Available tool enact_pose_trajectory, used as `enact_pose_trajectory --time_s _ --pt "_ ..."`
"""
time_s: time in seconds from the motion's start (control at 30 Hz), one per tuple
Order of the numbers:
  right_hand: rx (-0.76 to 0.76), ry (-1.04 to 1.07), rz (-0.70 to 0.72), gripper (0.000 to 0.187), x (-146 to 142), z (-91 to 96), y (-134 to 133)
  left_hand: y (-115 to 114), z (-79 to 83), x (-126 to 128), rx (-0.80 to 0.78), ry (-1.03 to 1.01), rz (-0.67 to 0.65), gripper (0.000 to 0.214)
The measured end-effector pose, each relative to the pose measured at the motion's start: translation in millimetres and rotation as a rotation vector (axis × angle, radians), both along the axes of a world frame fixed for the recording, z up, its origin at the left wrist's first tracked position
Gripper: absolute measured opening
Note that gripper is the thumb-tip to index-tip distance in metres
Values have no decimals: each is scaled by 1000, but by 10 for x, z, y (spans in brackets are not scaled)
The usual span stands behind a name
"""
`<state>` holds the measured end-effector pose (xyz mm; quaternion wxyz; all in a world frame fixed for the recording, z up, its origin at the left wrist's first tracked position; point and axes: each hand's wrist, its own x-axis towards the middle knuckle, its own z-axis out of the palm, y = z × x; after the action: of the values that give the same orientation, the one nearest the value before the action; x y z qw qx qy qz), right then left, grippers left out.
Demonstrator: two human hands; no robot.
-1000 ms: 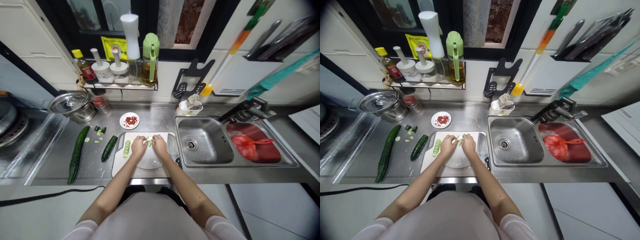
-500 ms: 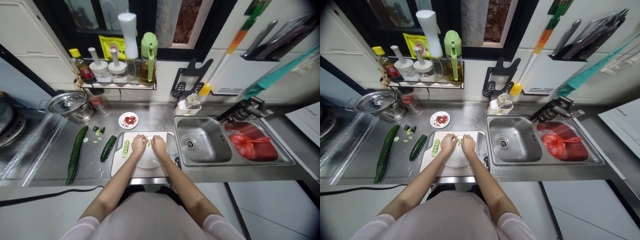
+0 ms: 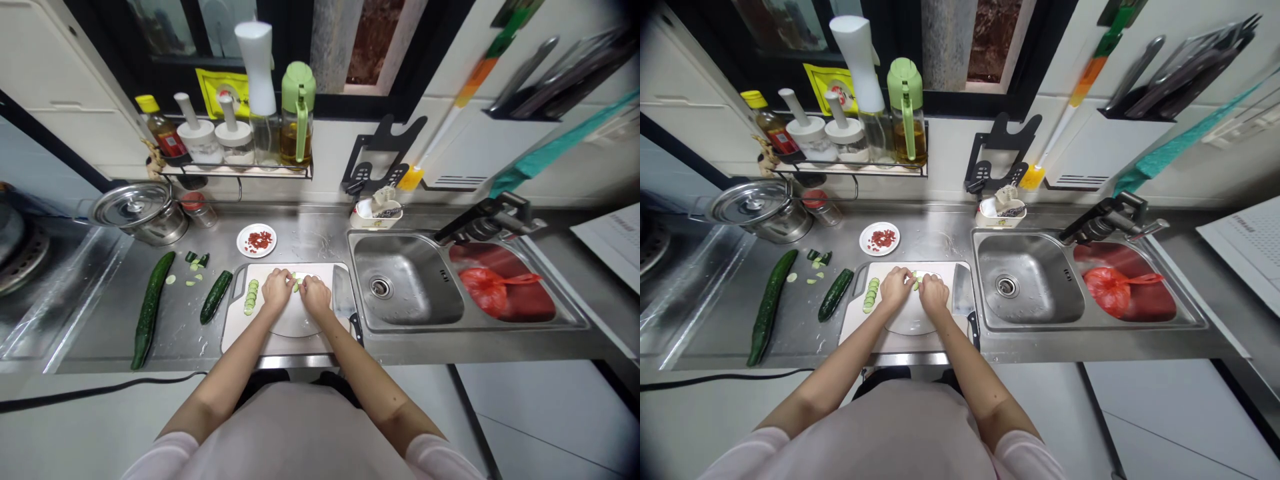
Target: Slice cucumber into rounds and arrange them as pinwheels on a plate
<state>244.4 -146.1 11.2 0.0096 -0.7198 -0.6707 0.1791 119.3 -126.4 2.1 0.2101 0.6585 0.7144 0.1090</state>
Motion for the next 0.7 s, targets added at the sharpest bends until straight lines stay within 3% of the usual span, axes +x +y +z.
enact_pose_trajectory --time_s 0.47,0.7 --pt "-26 -38 -57 26 76 73 91 -10 21 4 -16 7 -7 17" --pt "4 20 -62 26 65 113 -10 7 81 -89 6 -126 59 14"
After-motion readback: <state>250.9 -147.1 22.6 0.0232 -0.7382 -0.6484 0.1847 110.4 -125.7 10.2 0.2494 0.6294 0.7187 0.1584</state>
